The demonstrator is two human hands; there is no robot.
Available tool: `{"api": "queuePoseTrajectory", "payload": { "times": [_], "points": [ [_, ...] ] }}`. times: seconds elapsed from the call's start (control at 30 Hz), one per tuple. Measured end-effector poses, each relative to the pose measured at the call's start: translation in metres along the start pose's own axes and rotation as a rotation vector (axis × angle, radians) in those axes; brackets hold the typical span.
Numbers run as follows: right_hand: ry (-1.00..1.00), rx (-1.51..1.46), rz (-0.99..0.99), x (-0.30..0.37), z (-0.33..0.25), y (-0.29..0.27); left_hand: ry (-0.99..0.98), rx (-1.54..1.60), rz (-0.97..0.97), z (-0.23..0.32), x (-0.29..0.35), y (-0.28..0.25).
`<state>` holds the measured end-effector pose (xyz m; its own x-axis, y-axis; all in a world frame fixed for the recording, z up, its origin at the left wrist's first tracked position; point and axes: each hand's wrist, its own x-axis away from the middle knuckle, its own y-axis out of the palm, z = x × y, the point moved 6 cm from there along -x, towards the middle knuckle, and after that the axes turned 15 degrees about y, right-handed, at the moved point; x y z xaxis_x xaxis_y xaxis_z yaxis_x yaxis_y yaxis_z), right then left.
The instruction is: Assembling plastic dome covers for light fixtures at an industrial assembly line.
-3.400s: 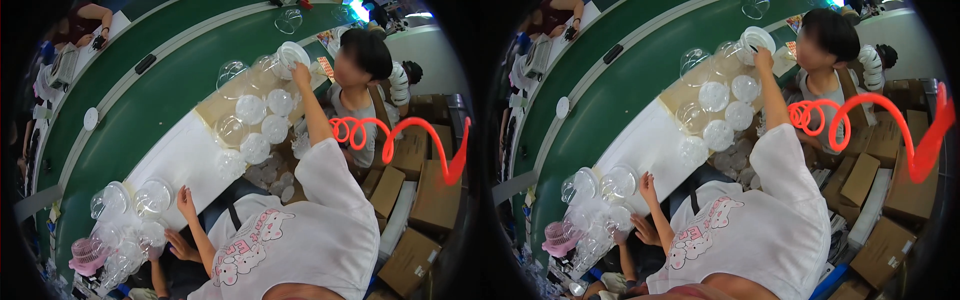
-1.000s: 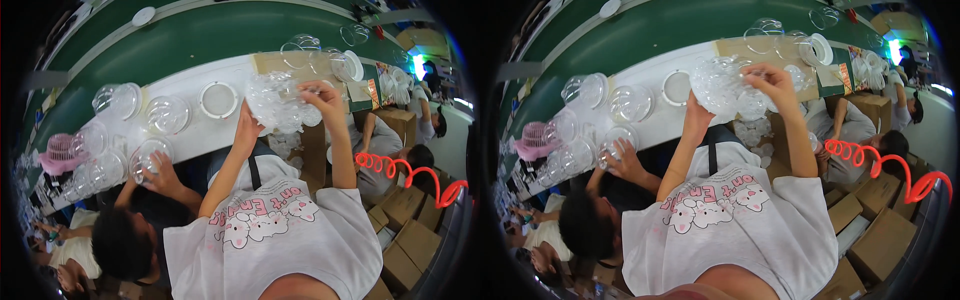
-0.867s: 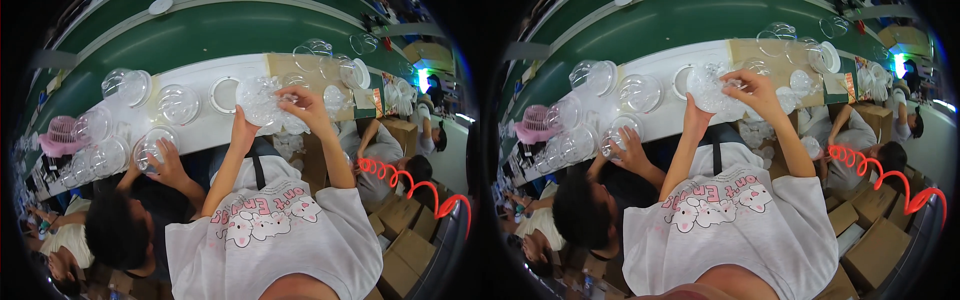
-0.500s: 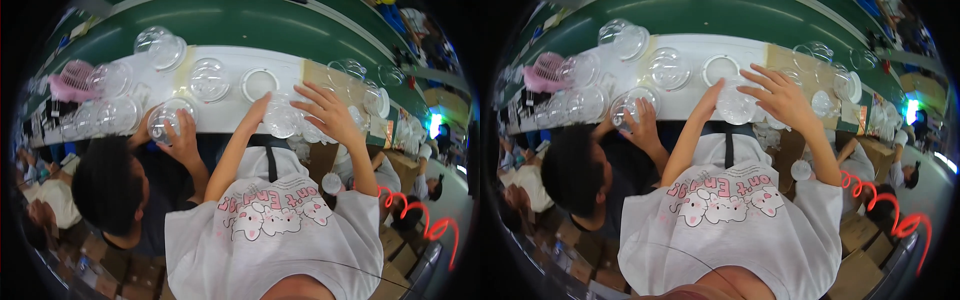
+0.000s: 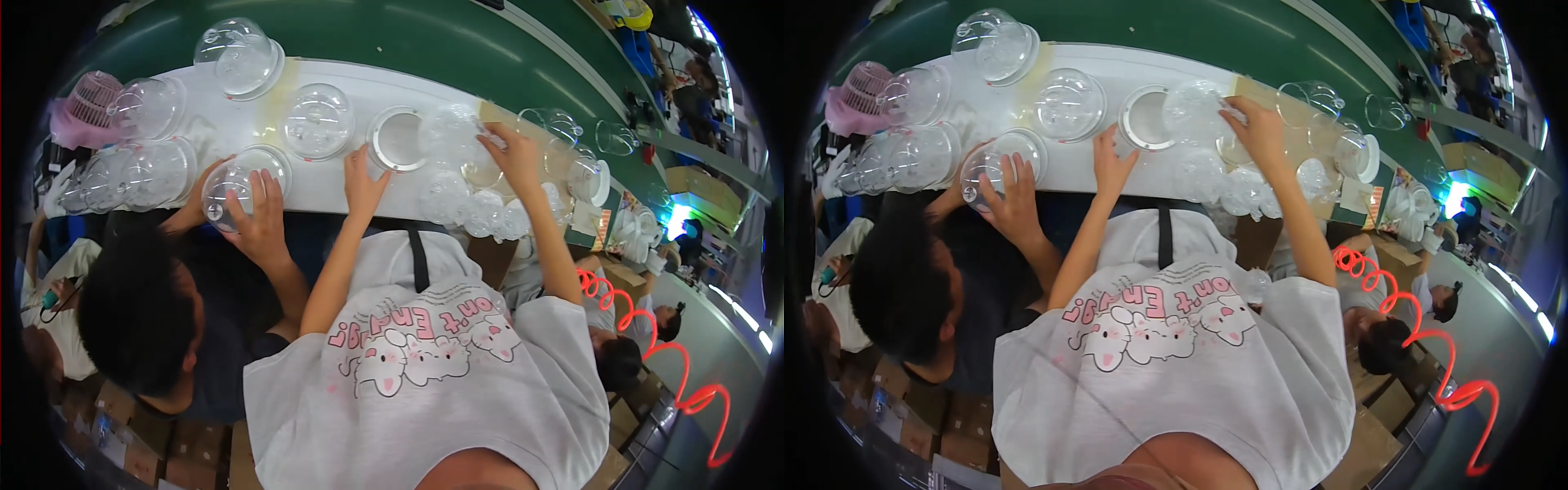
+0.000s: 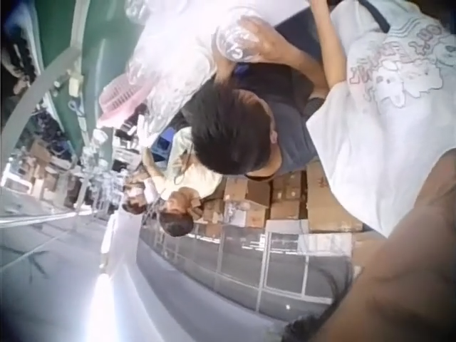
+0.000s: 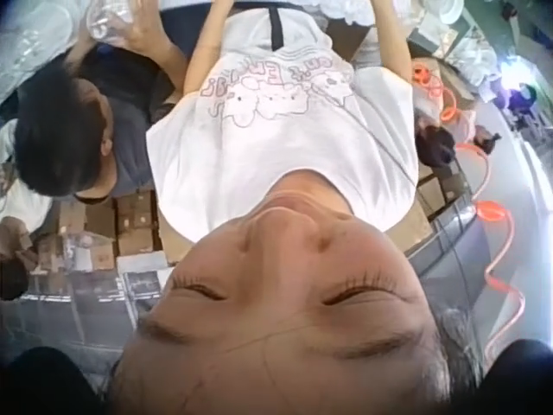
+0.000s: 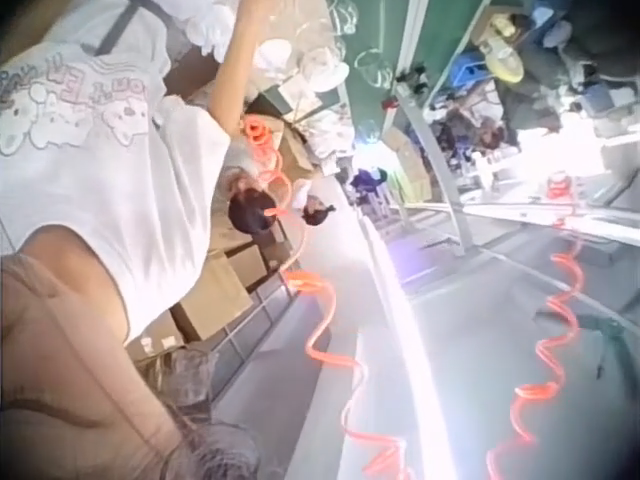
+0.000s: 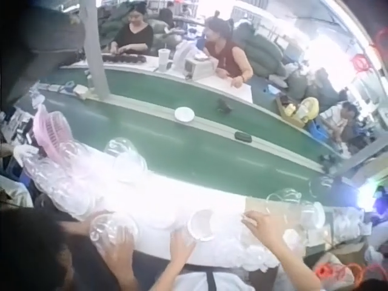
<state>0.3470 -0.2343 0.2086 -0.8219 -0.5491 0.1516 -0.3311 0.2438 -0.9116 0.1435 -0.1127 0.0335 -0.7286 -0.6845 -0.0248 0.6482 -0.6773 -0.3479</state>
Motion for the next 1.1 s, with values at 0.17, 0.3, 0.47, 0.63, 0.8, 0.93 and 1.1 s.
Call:
{"api": "queuePoseTrajectory", "payload": {
  "times": [0.17, 0.3, 0.47, 0.63, 0.8, 0.93, 1.1],
  "points": [
    [-0.007, 0.017, -0.067, 0.001, 0.0, 0.049, 0.131, -0.178, -0.074, 0.006, -0.002, 0.008],
    [-0.155, -0.005, -0.05, 0.004, -0.014, 0.066, 0.321, -0.271, -0.091, 0.002, -0.009, 0.015],
    [-0.212, 0.078, -0.046, -0.009, -0.021, 0.078, 0.294, -0.305, -0.077, -0.003, -0.009, 0.018],
    [-0.257, 0.101, -0.076, -0.014, -0.03, 0.089, 0.286, -0.315, -0.061, -0.006, -0.008, 0.017],
    [-0.288, 0.182, -0.137, -0.028, -0.03, 0.096, 0.286, -0.327, -0.064, -0.006, -0.008, 0.019],
    [-0.364, 0.175, -0.176, -0.03, -0.043, 0.099, 0.289, -0.332, -0.063, -0.01, -0.007, 0.019],
    [-0.386, 0.203, -0.172, -0.033, -0.05, 0.109, 0.281, -0.306, -0.048, -0.01, -0.008, 0.019]
  ]
}}
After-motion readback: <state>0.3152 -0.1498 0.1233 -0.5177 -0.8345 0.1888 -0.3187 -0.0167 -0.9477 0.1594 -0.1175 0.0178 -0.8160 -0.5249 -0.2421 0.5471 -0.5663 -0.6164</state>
